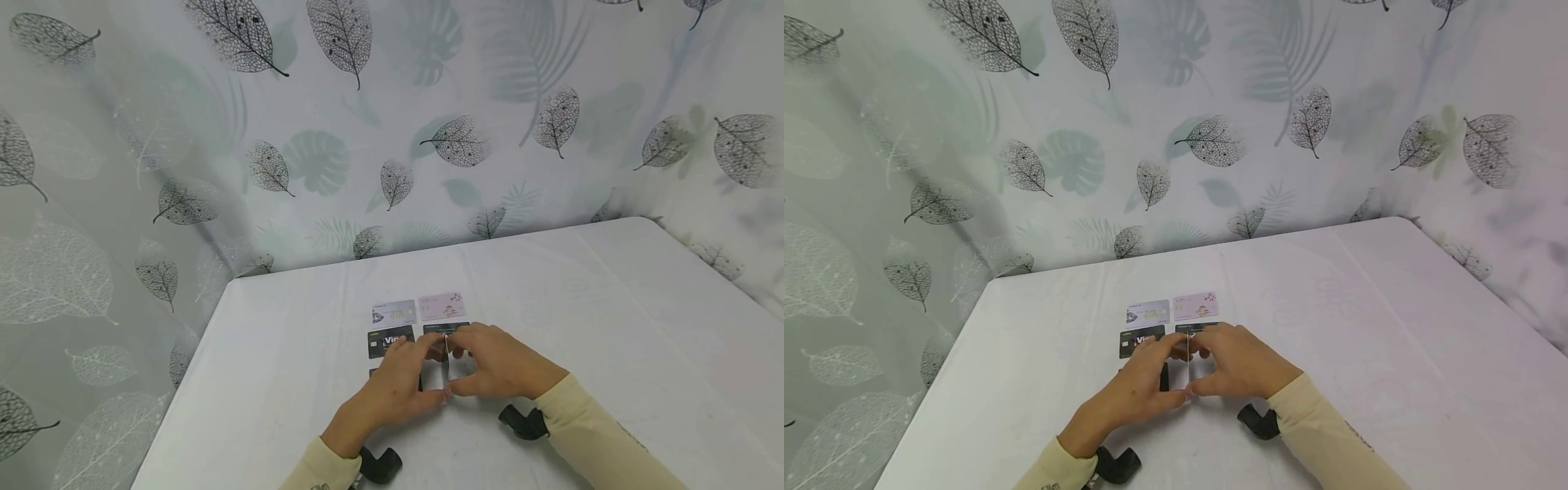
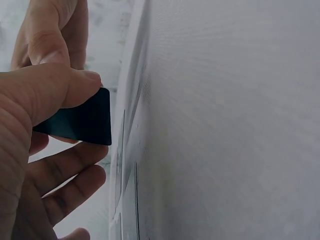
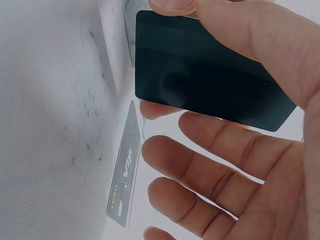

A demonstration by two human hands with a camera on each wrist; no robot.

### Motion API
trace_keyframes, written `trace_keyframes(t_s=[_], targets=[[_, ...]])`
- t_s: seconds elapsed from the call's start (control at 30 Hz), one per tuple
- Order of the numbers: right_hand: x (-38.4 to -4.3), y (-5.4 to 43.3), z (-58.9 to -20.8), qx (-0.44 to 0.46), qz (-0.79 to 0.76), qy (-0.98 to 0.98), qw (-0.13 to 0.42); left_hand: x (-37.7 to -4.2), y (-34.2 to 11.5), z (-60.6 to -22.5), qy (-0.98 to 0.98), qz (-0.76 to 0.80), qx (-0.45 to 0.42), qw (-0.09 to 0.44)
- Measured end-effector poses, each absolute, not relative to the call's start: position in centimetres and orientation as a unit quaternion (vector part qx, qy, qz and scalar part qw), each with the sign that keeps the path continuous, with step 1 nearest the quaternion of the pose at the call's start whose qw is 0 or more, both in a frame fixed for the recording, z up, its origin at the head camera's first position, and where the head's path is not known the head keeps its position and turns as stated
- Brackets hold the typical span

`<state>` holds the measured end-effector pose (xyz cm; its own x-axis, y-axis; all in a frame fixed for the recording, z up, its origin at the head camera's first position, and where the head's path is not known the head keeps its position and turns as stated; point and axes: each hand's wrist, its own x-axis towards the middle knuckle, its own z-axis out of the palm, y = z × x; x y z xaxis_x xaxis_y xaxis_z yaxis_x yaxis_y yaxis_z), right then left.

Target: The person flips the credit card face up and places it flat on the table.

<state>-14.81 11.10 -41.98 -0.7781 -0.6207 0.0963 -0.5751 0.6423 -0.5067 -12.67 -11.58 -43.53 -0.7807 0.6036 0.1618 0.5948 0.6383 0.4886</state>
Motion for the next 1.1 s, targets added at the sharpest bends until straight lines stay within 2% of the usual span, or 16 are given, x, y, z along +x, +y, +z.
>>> trace_keyframes(t_s=[0.27,0.5,1.1], targets=[[-14.66,11.1,-41.84,-0.31,-0.29,0.905,0.034,-12.52,-11.62,-43.42,0.914,0.246,0.322,-0.014],[-14.54,11.16,-41.61,-0.317,-0.295,0.902,0.007,-12.48,-11.76,-43.45,0.92,0.232,0.317,-0.017],[-14.66,11.39,-41.7,-0.325,-0.287,0.901,-0.014,-12.53,-11.87,-43.51,0.924,0.211,0.318,-0.032]])
